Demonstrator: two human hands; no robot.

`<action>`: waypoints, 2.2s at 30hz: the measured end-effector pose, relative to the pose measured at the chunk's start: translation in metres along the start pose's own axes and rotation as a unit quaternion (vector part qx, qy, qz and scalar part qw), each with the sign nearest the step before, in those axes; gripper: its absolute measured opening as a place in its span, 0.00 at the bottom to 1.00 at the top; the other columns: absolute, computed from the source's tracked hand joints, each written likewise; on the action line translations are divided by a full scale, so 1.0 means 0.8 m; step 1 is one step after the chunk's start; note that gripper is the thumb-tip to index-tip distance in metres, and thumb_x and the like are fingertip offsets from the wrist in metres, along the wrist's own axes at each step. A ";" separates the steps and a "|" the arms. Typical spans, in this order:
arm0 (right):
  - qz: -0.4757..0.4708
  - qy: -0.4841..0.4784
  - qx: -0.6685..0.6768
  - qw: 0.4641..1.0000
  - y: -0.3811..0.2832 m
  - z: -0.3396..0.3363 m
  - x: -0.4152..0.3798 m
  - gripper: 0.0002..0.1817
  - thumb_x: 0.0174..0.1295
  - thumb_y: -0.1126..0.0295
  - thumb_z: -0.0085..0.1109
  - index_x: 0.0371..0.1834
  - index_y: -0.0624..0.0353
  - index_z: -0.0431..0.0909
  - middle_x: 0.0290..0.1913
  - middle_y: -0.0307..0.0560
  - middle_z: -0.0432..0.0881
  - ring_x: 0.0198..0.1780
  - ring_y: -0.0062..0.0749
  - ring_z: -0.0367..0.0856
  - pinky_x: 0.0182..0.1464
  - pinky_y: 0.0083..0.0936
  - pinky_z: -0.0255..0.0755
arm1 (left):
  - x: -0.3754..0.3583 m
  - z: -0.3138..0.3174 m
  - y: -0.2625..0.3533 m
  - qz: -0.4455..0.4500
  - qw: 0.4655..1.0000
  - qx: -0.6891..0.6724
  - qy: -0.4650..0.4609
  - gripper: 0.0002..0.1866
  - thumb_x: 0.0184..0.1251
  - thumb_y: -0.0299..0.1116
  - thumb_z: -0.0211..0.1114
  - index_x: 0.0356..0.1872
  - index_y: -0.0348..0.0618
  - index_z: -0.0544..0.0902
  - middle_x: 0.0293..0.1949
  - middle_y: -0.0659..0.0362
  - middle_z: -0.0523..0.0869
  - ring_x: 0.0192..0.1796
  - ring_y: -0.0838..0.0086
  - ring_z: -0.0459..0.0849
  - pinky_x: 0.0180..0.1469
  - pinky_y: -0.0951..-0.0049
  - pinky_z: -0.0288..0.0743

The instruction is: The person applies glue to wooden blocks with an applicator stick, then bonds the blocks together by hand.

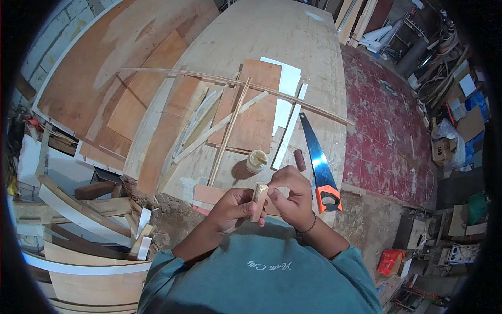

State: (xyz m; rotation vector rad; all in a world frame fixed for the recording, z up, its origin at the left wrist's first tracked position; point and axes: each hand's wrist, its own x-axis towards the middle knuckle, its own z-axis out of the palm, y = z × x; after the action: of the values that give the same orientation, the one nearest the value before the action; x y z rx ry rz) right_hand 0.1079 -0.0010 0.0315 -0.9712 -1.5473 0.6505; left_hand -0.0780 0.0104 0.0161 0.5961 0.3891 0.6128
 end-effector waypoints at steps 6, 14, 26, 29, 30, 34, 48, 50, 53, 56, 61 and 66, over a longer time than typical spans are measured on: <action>0.067 0.076 0.036 0.994 0.068 -0.019 0.014 0.07 0.59 0.70 0.59 0.31 0.64 0.78 0.34 0.47 0.78 0.36 0.31 0.74 0.42 0.24 0.67 | -0.006 -0.011 0.014 -0.040 0.998 0.047 -0.017 0.21 0.59 0.38 0.68 0.47 0.33 0.77 0.31 0.52 0.83 0.32 0.69 0.84 0.40 0.69 0.79; 0.236 0.038 -0.168 0.956 0.232 -0.008 -0.064 0.38 0.43 0.67 0.74 0.62 0.59 0.69 0.46 0.52 0.76 0.46 0.38 0.75 0.47 0.30 0.72 | -0.011 -0.042 0.018 0.106 0.987 -0.033 0.119 0.20 0.60 0.31 0.67 0.52 0.39 0.74 0.39 0.48 0.84 0.40 0.60 0.86 0.45 0.60 0.82; 0.074 -0.047 -0.298 0.951 0.222 0.033 -0.014 0.04 0.54 0.74 0.60 0.33 0.59 0.79 0.34 0.49 0.78 0.37 0.48 0.74 0.41 0.38 0.69 | -0.019 -0.047 0.016 0.140 0.976 0.027 0.164 0.18 0.61 0.31 0.66 0.52 0.37 0.76 0.37 0.54 0.83 0.38 0.62 0.86 0.43 0.62 0.82; 0.053 -0.019 -0.296 0.953 0.204 0.022 -0.003 0.03 0.55 0.75 0.58 0.33 0.59 0.78 0.34 0.50 0.78 0.37 0.48 0.74 0.40 0.39 0.69 | -0.022 -0.051 0.015 0.132 0.969 0.056 0.203 0.20 0.61 0.31 0.65 0.53 0.36 0.75 0.37 0.54 0.84 0.38 0.62 0.86 0.44 0.61 0.82; 0.059 0.004 -0.287 0.956 0.198 0.019 -0.002 0.03 0.56 0.74 0.58 0.33 0.60 0.78 0.33 0.50 0.78 0.36 0.48 0.74 0.40 0.39 0.68 | -0.023 -0.053 0.014 0.124 0.965 0.062 0.221 0.20 0.61 0.32 0.65 0.53 0.36 0.75 0.38 0.53 0.84 0.39 0.62 0.86 0.45 0.61 0.82; 0.101 0.084 -0.247 0.960 0.188 0.000 -0.018 0.04 0.59 0.72 0.59 0.35 0.60 0.78 0.33 0.50 0.81 0.33 0.44 0.75 0.39 0.35 0.68 | -0.022 -0.060 0.007 0.138 0.966 0.062 0.207 0.19 0.61 0.33 0.65 0.52 0.38 0.75 0.38 0.54 0.84 0.41 0.62 0.85 0.45 0.63 0.81; 0.323 0.231 0.408 0.822 0.070 -0.087 -0.076 0.03 0.60 0.76 0.58 0.35 0.59 0.74 0.33 0.43 0.78 0.32 0.26 0.78 0.34 0.19 0.72 | 0.012 -0.046 0.017 0.166 0.970 0.070 0.164 0.15 0.64 0.23 0.59 0.53 0.38 0.75 0.44 0.53 0.83 0.45 0.67 0.84 0.44 0.67 0.81; 0.308 0.199 0.443 0.818 0.053 -0.089 -0.077 0.04 0.60 0.76 0.58 0.34 0.59 0.73 0.33 0.43 0.78 0.32 0.26 0.77 0.35 0.18 0.72 | 0.019 -0.034 0.025 0.169 0.969 0.081 0.162 0.17 0.63 0.25 0.60 0.54 0.38 0.75 0.42 0.52 0.83 0.43 0.65 0.85 0.43 0.67 0.81; 0.268 0.147 0.502 0.809 0.029 -0.091 -0.078 0.06 0.59 0.79 0.56 0.39 0.62 0.74 0.34 0.45 0.77 0.33 0.28 0.78 0.36 0.19 0.71 | 0.025 -0.015 0.039 0.178 0.969 0.101 0.135 0.20 0.62 0.28 0.61 0.55 0.36 0.75 0.40 0.52 0.83 0.41 0.65 0.85 0.42 0.68 0.81; 0.289 0.160 0.436 0.837 -0.009 -0.092 -0.075 0.15 0.61 0.76 0.56 0.51 0.68 0.74 0.36 0.44 0.75 0.35 0.26 0.75 0.40 0.21 0.70 | 0.027 -0.006 0.049 0.192 0.971 0.114 0.086 0.22 0.61 0.31 0.62 0.56 0.34 0.74 0.38 0.51 0.83 0.37 0.66 0.84 0.39 0.69 0.80; 0.195 0.117 0.308 0.924 -0.029 -0.094 -0.076 0.15 0.63 0.72 0.55 0.51 0.68 0.75 0.41 0.45 0.73 0.39 0.26 0.74 0.42 0.21 0.69 | 0.033 0.021 0.058 0.175 0.979 0.086 0.053 0.27 0.58 0.36 0.67 0.55 0.29 0.73 0.32 0.51 0.81 0.30 0.71 0.81 0.30 0.75 0.75; 0.189 0.067 0.238 0.950 -0.037 -0.099 -0.072 0.12 0.64 0.74 0.54 0.48 0.67 0.77 0.42 0.45 0.73 0.41 0.24 0.74 0.43 0.19 0.72 | 0.037 0.038 0.059 0.186 0.974 0.112 0.067 0.29 0.55 0.39 0.70 0.53 0.29 0.74 0.29 0.52 0.81 0.26 0.73 0.80 0.27 0.77 0.73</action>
State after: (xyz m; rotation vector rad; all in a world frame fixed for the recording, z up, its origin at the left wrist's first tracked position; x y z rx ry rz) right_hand 0.1793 -0.0737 0.0429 -0.9175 -1.0166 1.1429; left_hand -0.0604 0.0486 0.0639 0.8575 0.4816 0.9800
